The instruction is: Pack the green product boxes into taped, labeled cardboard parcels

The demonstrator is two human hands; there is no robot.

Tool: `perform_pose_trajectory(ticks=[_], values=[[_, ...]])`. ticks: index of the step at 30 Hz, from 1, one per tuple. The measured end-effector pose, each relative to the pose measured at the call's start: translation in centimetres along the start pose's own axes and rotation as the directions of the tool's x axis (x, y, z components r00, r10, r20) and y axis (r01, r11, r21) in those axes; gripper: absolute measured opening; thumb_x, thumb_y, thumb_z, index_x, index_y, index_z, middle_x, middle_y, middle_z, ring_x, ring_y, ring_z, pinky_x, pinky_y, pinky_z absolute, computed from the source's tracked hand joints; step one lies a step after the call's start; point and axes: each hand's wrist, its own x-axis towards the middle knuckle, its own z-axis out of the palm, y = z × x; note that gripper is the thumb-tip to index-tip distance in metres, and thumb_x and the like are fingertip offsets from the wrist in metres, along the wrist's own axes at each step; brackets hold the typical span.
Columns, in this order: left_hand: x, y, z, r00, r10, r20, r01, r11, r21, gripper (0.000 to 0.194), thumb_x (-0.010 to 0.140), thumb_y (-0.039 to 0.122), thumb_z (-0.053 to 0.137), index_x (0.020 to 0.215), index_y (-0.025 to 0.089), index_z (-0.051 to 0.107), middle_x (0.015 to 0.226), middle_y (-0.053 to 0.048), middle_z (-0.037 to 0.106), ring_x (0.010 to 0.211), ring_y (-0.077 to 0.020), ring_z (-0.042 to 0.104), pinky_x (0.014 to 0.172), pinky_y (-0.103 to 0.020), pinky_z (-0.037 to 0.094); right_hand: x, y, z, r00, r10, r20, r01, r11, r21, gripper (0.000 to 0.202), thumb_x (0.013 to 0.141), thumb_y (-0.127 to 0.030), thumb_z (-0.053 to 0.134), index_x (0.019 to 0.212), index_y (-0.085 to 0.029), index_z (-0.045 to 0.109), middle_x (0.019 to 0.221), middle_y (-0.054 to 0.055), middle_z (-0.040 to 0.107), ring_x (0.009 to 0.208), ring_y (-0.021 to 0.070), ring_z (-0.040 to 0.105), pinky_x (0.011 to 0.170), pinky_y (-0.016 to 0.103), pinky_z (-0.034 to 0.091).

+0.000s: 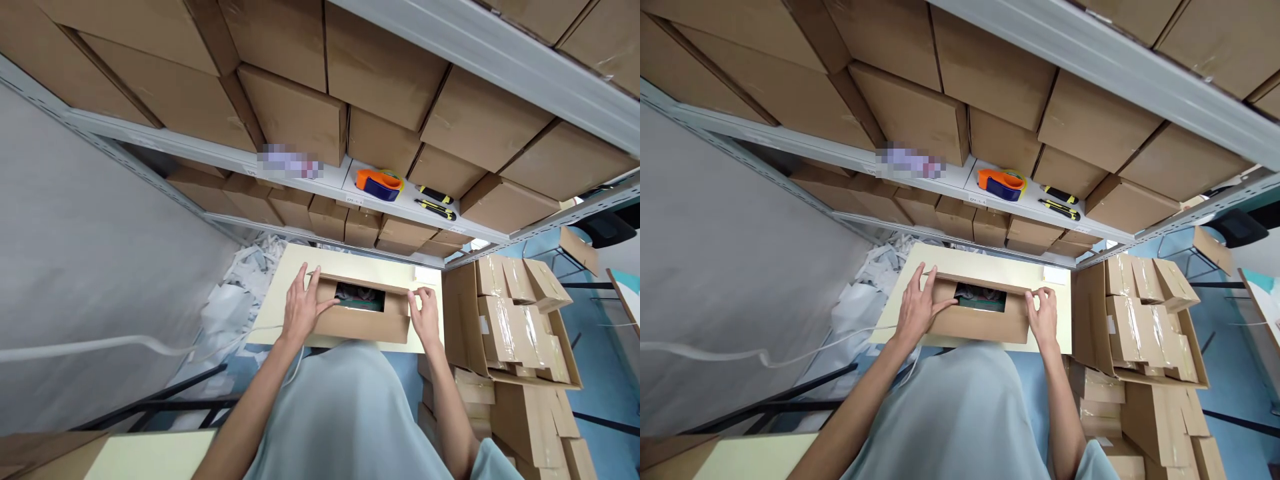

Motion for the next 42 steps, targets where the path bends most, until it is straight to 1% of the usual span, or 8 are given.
perform_pose_trajectory(ticks=[3,5,13,21,28,36,39,42], values=[[0.1,-1.0,0.9,0.999,0.023,0.040,-0.019,0.995,-0.102,0.033,0.103,0.052,0.067,0.119,0.024,0.072,0.171,-0.019,0.052,0.168,-0.0422,0.035,0.133,-0.062,0.037,-0.7,0.8,1.4,0.999,-0.020,0.039,0.023,0.997,-0.071,0.058,0.106,-0.078,0.044,0.084,-0.026,0.058,0.112,0.013,0.064,0.111,0.0325,0.066,0.103,0.049,0.055],[0.0,-1.7,1.4,0.998,-0.011,0.065,0.022,0.983,-0.181,0.026,0.106,0.049,0.058,0.106,0.024,0.068,0.173,-0.017,0.050,0.167,-0.0374,0.039,0.134,-0.058,0.038,-1.3,1.3,2.5,0.997,0.008,0.079,-0.005,0.999,-0.040,0.059,0.108,-0.078,0.039,0.079,-0.028,0.048,0.099,0.008,0.061,0.095,0.0271,0.064,0.096,0.044,0.055],[0.7,-3.5,2.2,0.962,-0.044,0.270,0.142,0.924,-0.354,0.062,0.096,0.064,0.068,0.141,0.022,0.055,0.180,-0.023,0.038,0.169,-0.0349,0.038,0.132,-0.054,0.040,-2.6,1.9,4.7,0.973,0.198,0.119,-0.199,0.980,-0.009,0.055,0.096,-0.085,0.051,0.097,-0.030,0.042,0.088,-0.002,0.061,0.070,0.0229,0.060,0.069,0.034,0.047],[0.3,-3.7,2.0,0.949,-0.035,0.314,0.140,0.936,-0.322,0.080,0.101,0.068,0.058,0.167,0.023,0.052,0.182,-0.022,0.033,0.151,-0.0375,0.059,0.110,-0.042,0.059,-1.1,1.3,4.9,0.947,0.248,0.206,-0.216,0.962,-0.165,0.052,0.095,-0.079,0.050,0.111,-0.029,0.043,0.121,0.010,0.071,0.084,0.0283,0.072,0.079,0.038,0.052],[0.9,-3.0,3.1,0.954,-0.042,0.296,0.148,0.927,-0.344,0.080,0.104,0.070,0.056,0.168,0.023,0.052,0.184,-0.022,0.028,0.150,-0.0366,0.060,0.105,-0.039,0.061,1.4,1.9,3.9,0.940,0.211,0.267,-0.156,0.964,-0.214,0.057,0.095,-0.082,0.051,0.112,-0.029,0.041,0.111,0.007,0.071,0.078,0.0271,0.069,0.076,0.037,0.051],[1.6,-4.1,4.9,0.968,-0.024,0.252,0.120,0.921,-0.372,0.073,0.107,0.064,0.054,0.170,0.027,0.051,0.189,-0.015,0.020,0.160,-0.0368,0.051,0.113,-0.041,0.059,2.0,2.9,5.8,0.971,0.137,0.197,-0.082,0.961,-0.264,0.055,0.096,-0.078,0.056,0.115,-0.027,0.044,0.105,0.003,0.068,0.074,0.0260,0.073,0.068,0.037,0.055],[1.5,-4.5,5.2,0.974,-0.006,0.228,0.087,0.933,-0.350,0.069,0.108,0.059,0.052,0.170,0.027,0.050,0.189,-0.013,0.019,0.165,-0.0364,0.044,0.114,-0.041,0.059,1.4,3.3,6.3,0.987,0.043,0.156,-0.003,0.970,-0.244,0.050,0.100,-0.074,0.055,0.114,-0.027,0.047,0.120,0.010,0.071,0.087,0.0296,0.079,0.074,0.042,0.062],[1.4,-4.5,5.1,0.988,0.032,0.152,0.005,0.971,-0.237,0.060,0.107,0.043,0.057,0.164,0.028,0.060,0.188,-0.012,0.021,0.171,-0.0421,0.028,0.127,-0.057,0.047,1.7,3.5,6.1,0.977,-0.153,0.151,0.187,0.949,-0.255,0.049,0.104,-0.073,0.053,0.111,-0.025,0.052,0.145,0.025,0.065,0.122,0.0394,0.076,0.101,0.057,0.062]])
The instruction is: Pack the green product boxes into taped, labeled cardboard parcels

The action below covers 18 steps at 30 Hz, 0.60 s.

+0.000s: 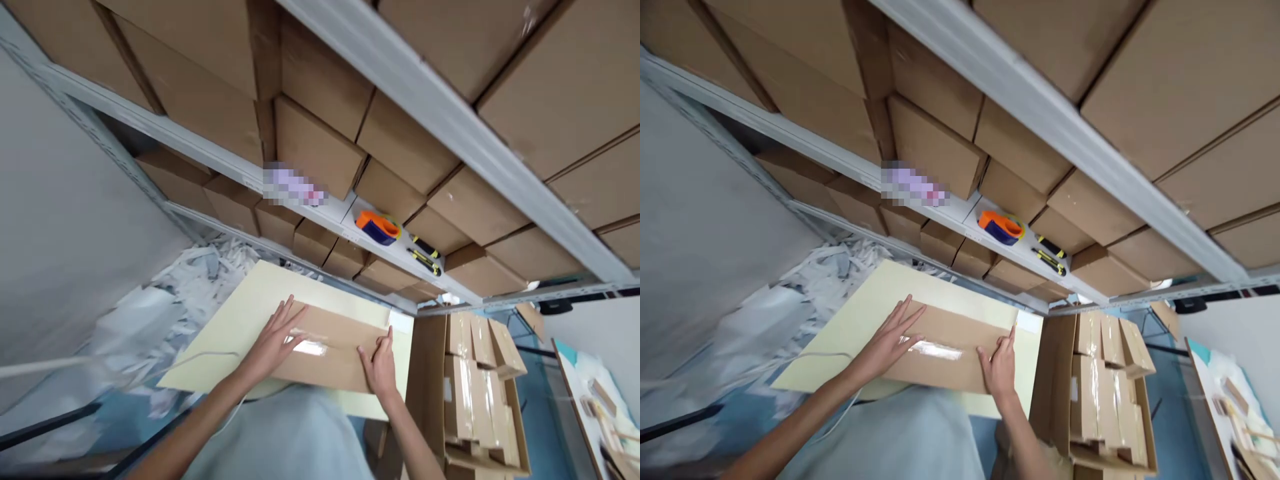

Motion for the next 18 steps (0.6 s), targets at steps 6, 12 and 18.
perform_pose_trajectory(ticks=[6,12,18], values=[[4.3,5.4,-1.2,0.941,0.314,-0.126,-0.285,0.936,0.207,0.082,0.088,0.005,0.052,0.165,0.033,0.058,0.186,-0.007,0.028,0.174,-0.0407,0.016,0.135,-0.075,0.020,10.5,-3.3,-5.2,0.902,-0.414,-0.121,0.386,0.900,-0.202,0.056,0.109,-0.063,0.054,0.136,-0.015,0.062,0.163,0.032,0.055,0.157,0.0476,0.050,0.124,0.075,0.043],[13.4,15.2,-4.5,0.887,0.347,-0.303,-0.327,0.938,0.116,0.087,0.094,0.011,0.050,0.179,0.016,0.030,0.181,-0.016,0.037,0.173,-0.0363,0.025,0.139,-0.067,0.021,27.3,-14.1,-10.9,0.904,-0.427,0.000,0.410,0.870,-0.275,0.057,0.111,-0.037,0.051,0.158,-0.005,0.049,0.160,0.028,0.060,0.152,0.0361,0.057,0.126,0.050,0.046],[12.3,15.2,-2.5,0.866,0.149,-0.477,-0.211,0.974,-0.079,0.076,0.097,0.012,0.048,0.173,0.014,0.042,0.173,-0.017,0.052,0.169,-0.0334,0.036,0.134,-0.058,0.040,31.7,-18.2,-8.9,0.973,-0.199,0.113,0.226,0.918,-0.326,0.048,0.103,-0.014,0.056,0.148,0.001,0.055,0.150,0.034,0.066,0.143,0.0375,0.065,0.122,0.045,0.046]])
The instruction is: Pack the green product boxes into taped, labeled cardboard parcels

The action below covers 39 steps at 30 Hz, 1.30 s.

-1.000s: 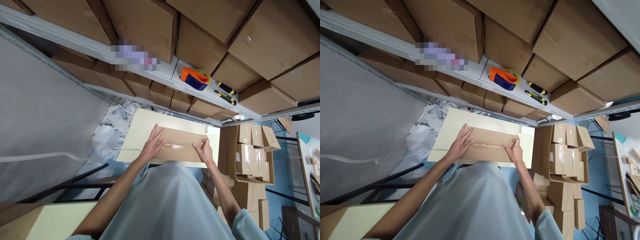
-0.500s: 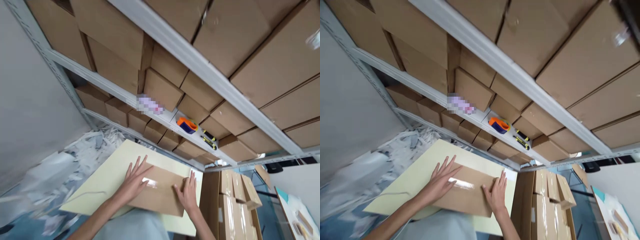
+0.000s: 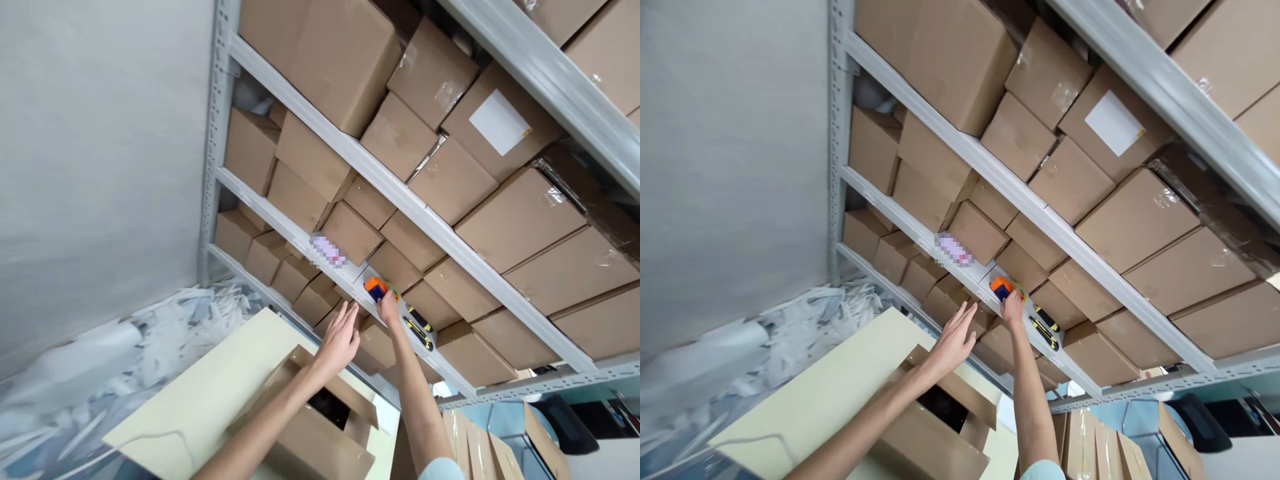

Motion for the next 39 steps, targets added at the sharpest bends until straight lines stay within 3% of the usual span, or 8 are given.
perform_pose_trajectory(ticks=[6,9,13,16,20,27,34,39], values=[[-4.5,0.3,-0.6,0.985,-0.173,-0.013,0.169,0.974,-0.152,0.056,0.097,0.015,0.055,0.152,0.019,0.065,0.153,-0.015,0.072,0.155,-0.0310,0.058,0.129,-0.053,0.050,0.7,0.3,-1.1,0.994,0.084,0.075,-0.090,0.993,0.077,0.041,0.098,-0.017,0.066,0.138,-0.007,0.061,0.128,0.027,0.079,0.125,0.0352,0.074,0.107,0.039,0.052],[-5.6,1.3,-2.3,0.984,-0.181,-0.003,0.175,0.957,-0.230,0.047,0.099,0.019,0.056,0.144,0.019,0.070,0.145,-0.016,0.075,0.144,-0.0303,0.067,0.124,-0.053,0.054,-1.6,0.1,-1.3,0.997,0.056,0.044,-0.063,0.982,0.178,0.040,0.100,-0.024,0.064,0.136,-0.007,0.061,0.125,0.026,0.079,0.120,0.0346,0.074,0.106,0.041,0.053],[-8.2,2.4,-5.8,0.976,-0.214,0.035,0.211,0.903,-0.374,0.036,0.103,0.030,0.058,0.135,0.021,0.072,0.134,-0.013,0.079,0.115,-0.0257,0.081,0.105,-0.044,0.067,-10.9,-0.9,0.6,0.998,-0.032,-0.046,0.049,0.905,0.422,0.047,0.112,-0.042,0.044,0.146,-0.012,0.055,0.138,0.019,0.075,0.124,0.0271,0.071,0.109,0.039,0.055],[-10.6,3.6,-7.7,0.972,-0.224,0.073,0.233,0.864,-0.446,0.027,0.100,0.033,0.064,0.123,0.023,0.074,0.122,-0.008,0.079,0.094,-0.0199,0.081,0.092,-0.037,0.069,-20.3,-2.4,2.3,0.996,-0.063,-0.056,0.079,0.448,0.891,0.052,0.107,-0.057,0.060,0.141,-0.017,0.062,0.139,0.017,0.076,0.124,0.0281,0.072,0.112,0.043,0.056],[-12.9,5.5,-9.2,0.976,-0.207,0.061,0.213,0.876,-0.433,0.020,0.101,0.033,0.066,0.115,0.022,0.076,0.112,-0.006,0.077,0.087,-0.0173,0.077,0.087,-0.033,0.068,-28.9,-5.7,2.3,0.997,0.072,0.012,-0.030,0.267,0.963,0.052,0.105,-0.060,0.065,0.139,-0.020,0.065,0.131,0.014,0.078,0.121,0.0282,0.075,0.115,0.048,0.057],[-13.3,9.2,-12.9,0.986,-0.038,0.163,0.104,0.904,-0.414,0.011,0.105,0.030,0.066,0.106,0.021,0.074,0.102,-0.005,0.078,0.094,-0.0177,0.077,0.087,-0.027,0.064,-35.0,-6.8,-1.7,0.979,0.195,-0.063,-0.004,0.326,0.945,0.052,0.105,-0.061,0.068,0.138,-0.022,0.065,0.129,0.015,0.079,0.118,0.0287,0.077,0.110,0.049,0.062],[-14.1,10.8,-15.6,0.980,0.105,0.170,-0.033,0.924,-0.381,0.012,0.108,0.021,0.063,0.109,0.023,0.075,0.106,-0.004,0.079,0.102,-0.0179,0.076,0.097,-0.028,0.061,-36.5,-7.0,-4.6,0.998,0.018,-0.055,0.045,0.359,0.932,0.050,0.102,-0.068,0.070,0.116,-0.020,0.077,0.112,0.014,0.083,0.103,0.0319,0.079,0.094,0.048,0.068],[-13.6,11.1,-18.9,0.995,0.017,0.095,0.014,0.950,-0.312,0.021,0.104,0.025,0.064,0.122,0.022,0.074,0.111,-0.007,0.077,0.098,-0.0205,0.072,0.089,-0.033,0.062,-35.8,-6.3,-4.9,0.989,-0.117,-0.089,0.140,0.556,0.819,0.033,0.106,-0.052,0.069,0.113,-0.021,0.071,0.098,0.009,0.078,0.087,0.0255,0.074,0.079,0.038,0.064]])
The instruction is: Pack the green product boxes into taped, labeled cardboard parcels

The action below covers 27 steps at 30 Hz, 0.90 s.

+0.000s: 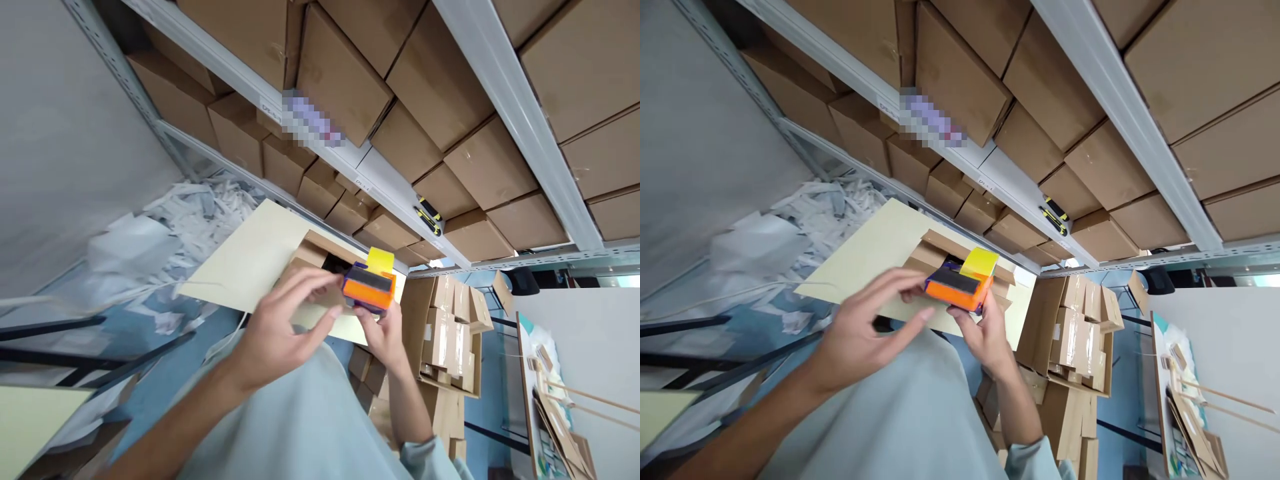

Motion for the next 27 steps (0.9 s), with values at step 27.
perform_pose_trajectory(ticks=[27], values=[[0.9,3.6,-6.8,0.916,0.354,0.187,-0.387,0.904,0.183,0.029,0.105,0.017,0.059,0.116,0.036,0.077,0.108,0.004,0.083,0.093,-0.0194,0.076,0.086,-0.036,0.067,2.3,-4.1,-5.3,0.717,-0.542,0.438,0.692,0.484,-0.535,0.025,0.098,-0.002,0.057,0.102,-0.027,0.052,0.087,0.002,0.070,0.077,0.0231,0.065,0.084,0.038,0.051]])
